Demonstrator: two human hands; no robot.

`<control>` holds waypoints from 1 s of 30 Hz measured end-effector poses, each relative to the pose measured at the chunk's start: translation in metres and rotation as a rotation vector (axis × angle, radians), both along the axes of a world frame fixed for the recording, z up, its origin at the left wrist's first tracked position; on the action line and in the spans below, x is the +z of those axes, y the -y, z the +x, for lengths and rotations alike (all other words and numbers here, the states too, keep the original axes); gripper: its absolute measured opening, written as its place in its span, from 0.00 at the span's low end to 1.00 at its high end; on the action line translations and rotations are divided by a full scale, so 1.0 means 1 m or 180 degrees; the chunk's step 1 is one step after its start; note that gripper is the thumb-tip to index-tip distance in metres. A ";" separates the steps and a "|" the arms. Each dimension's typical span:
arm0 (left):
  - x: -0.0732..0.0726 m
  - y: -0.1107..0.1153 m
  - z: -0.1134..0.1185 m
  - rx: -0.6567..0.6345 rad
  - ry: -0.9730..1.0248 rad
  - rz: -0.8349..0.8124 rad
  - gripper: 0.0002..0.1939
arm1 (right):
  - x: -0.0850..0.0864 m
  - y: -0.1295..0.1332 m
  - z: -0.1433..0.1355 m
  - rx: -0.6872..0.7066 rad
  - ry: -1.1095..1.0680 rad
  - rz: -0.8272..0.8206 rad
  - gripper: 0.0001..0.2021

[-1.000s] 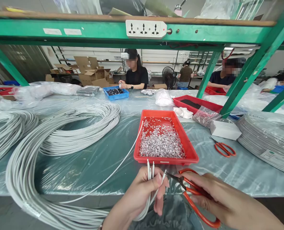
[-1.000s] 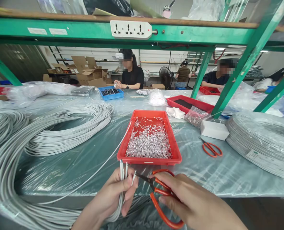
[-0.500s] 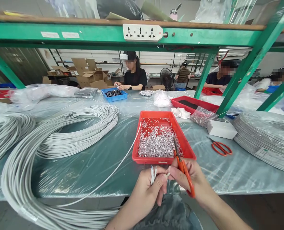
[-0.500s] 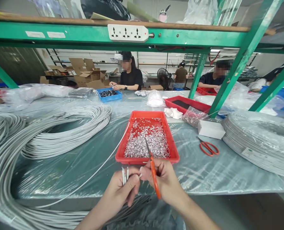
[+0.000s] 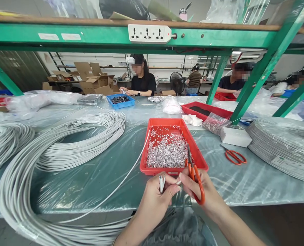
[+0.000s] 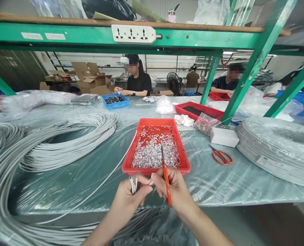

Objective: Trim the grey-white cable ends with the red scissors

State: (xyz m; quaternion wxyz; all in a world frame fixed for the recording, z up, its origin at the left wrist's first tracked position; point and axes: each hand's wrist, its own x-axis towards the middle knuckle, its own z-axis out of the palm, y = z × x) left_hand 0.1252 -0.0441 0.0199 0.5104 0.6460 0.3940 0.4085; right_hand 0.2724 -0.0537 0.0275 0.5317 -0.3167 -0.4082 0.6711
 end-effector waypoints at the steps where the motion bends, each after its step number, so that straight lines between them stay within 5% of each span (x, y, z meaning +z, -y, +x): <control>1: -0.001 0.000 0.001 0.0025 -0.0001 0.0038 0.09 | -0.001 0.000 -0.001 0.0073 -0.0053 -0.0055 0.21; 6: -0.005 -0.003 0.002 0.0172 0.0080 0.0200 0.10 | -0.005 -0.002 -0.006 0.0491 -0.0280 -0.0349 0.21; 14: -0.002 -0.006 -0.001 -0.0325 0.0453 -0.0267 0.16 | -0.003 -0.004 0.001 0.0112 0.0046 0.0009 0.13; 21: 0.001 -0.003 -0.003 -0.0710 0.0876 -0.0347 0.21 | -0.007 -0.007 -0.007 0.0871 -0.0332 -0.0294 0.24; 30: -0.006 -0.006 -0.003 -0.0836 0.1332 -0.1334 0.19 | -0.005 -0.011 0.001 0.0189 0.0080 0.0382 0.11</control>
